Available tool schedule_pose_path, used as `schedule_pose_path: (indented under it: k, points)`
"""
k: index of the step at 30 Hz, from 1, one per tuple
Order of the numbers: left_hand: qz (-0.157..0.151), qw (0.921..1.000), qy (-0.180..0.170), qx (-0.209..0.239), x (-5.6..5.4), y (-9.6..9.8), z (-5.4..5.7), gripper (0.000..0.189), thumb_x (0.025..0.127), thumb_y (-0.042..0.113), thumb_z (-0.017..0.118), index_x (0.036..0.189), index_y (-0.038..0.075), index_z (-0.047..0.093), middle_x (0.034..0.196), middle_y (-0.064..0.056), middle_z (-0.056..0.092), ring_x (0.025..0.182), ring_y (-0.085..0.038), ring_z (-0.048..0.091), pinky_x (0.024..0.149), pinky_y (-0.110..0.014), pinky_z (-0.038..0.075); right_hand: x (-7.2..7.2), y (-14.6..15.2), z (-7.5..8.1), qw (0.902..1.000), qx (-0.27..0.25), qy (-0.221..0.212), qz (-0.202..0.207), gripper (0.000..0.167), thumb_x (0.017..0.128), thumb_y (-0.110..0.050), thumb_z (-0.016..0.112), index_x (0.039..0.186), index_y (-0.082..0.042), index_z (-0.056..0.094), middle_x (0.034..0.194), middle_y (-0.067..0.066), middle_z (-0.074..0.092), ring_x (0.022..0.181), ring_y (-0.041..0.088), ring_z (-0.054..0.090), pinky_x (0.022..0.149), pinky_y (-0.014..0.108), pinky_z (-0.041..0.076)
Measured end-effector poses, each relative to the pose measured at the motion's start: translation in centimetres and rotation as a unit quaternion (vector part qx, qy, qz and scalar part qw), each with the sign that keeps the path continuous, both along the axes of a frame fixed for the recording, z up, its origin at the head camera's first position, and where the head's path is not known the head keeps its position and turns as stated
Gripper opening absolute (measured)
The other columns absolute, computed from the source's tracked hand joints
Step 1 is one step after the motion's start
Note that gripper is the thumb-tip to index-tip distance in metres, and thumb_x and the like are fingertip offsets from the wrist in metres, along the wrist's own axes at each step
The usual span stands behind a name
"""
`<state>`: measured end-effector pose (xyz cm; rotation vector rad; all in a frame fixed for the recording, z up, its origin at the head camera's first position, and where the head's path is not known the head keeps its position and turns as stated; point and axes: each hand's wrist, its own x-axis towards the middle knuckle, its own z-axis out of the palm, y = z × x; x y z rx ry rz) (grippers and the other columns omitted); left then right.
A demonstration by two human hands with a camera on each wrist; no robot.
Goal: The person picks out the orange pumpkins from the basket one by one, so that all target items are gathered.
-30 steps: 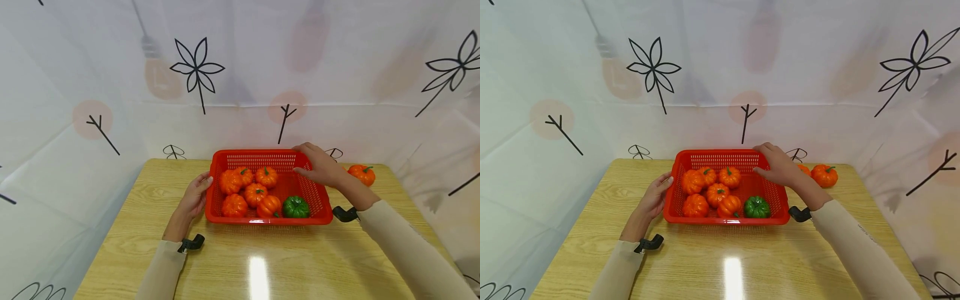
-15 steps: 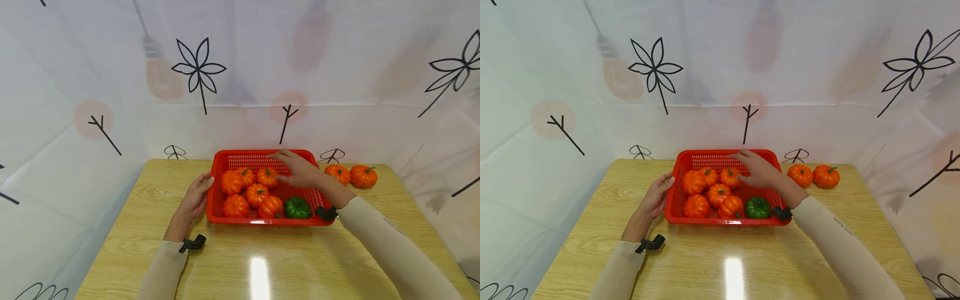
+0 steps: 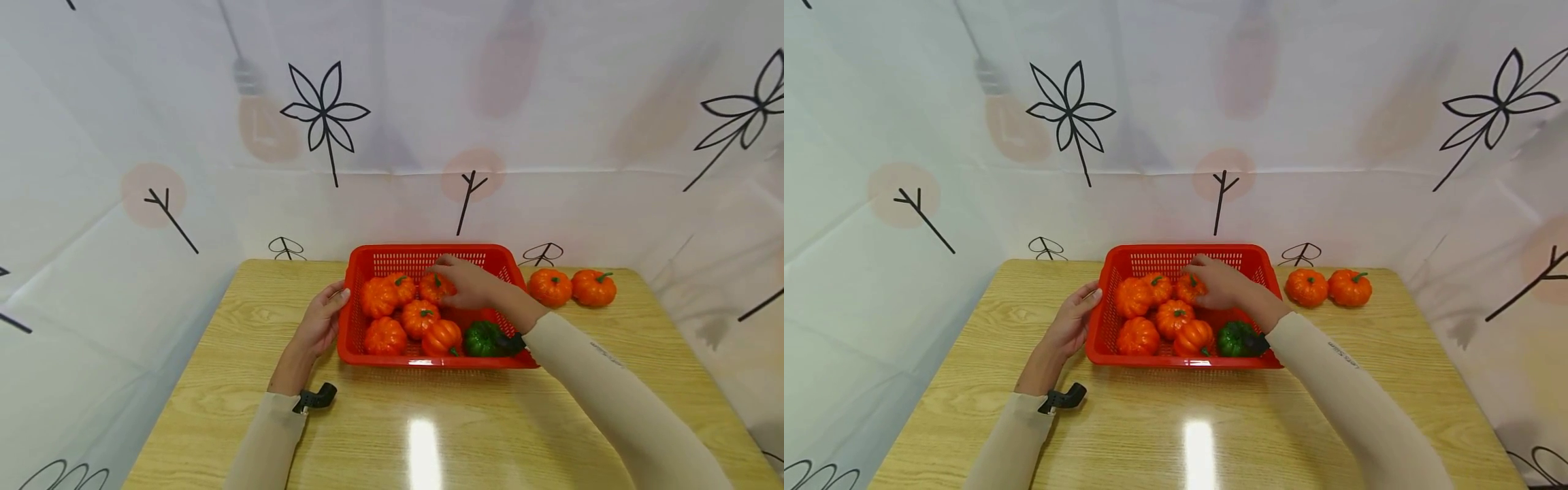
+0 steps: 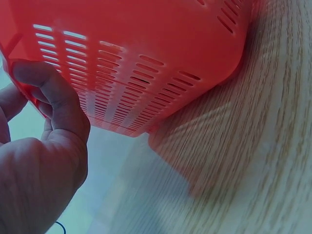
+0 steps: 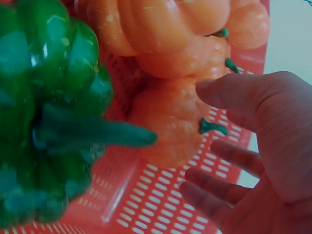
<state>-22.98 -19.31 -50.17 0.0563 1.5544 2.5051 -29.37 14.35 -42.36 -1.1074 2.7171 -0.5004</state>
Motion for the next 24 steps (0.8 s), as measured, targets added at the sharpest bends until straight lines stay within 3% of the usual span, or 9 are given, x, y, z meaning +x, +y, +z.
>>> schedule_pose_path:
  k: [9, 14, 24]
  points:
    - [0.000, 1.0000, -0.003, 0.002, -0.1, -0.1, -0.1, 0.042, 0.111, 0.013, 0.058, 0.149, 0.001, 0.043, 0.126, -0.007, 0.063, 0.106, -0.015, 0.070, 0.090, -0.029, 0.063, -0.9, -1.1, -1.5, 0.9990, 0.032, -0.026, -0.017, 0.060, 0.092, -0.008, 0.077, 0.148, -0.007, 0.058, 0.150, 0.022, 0.046, 0.113, 0.033, 0.063, 0.102, 0.052, 0.057]
    - [0.003, 1.0000, 0.000, -0.001, -0.1, -0.2, -0.1, 0.044, 0.111, 0.014, 0.058, 0.150, 0.001, 0.042, 0.126, -0.006, 0.063, 0.105, -0.014, 0.070, 0.091, -0.029, 0.062, -1.4, -1.6, -2.1, 0.9991, 0.036, -0.014, -0.020, 0.063, 0.088, -0.007, 0.081, 0.147, -0.007, 0.058, 0.146, 0.019, 0.046, 0.109, 0.033, 0.064, 0.101, 0.052, 0.058]
    - [0.009, 0.9999, -0.002, 0.006, -0.1, 0.1, 0.0, 0.042, 0.111, 0.009, 0.055, 0.149, -0.001, 0.041, 0.125, -0.007, 0.063, 0.105, -0.014, 0.070, 0.089, -0.028, 0.062, -1.6, -1.5, -2.7, 0.9995, 0.032, 0.002, 0.001, 0.068, 0.083, -0.008, 0.085, 0.144, -0.002, 0.058, 0.143, 0.018, 0.047, 0.117, 0.037, 0.061, 0.107, 0.053, 0.054]
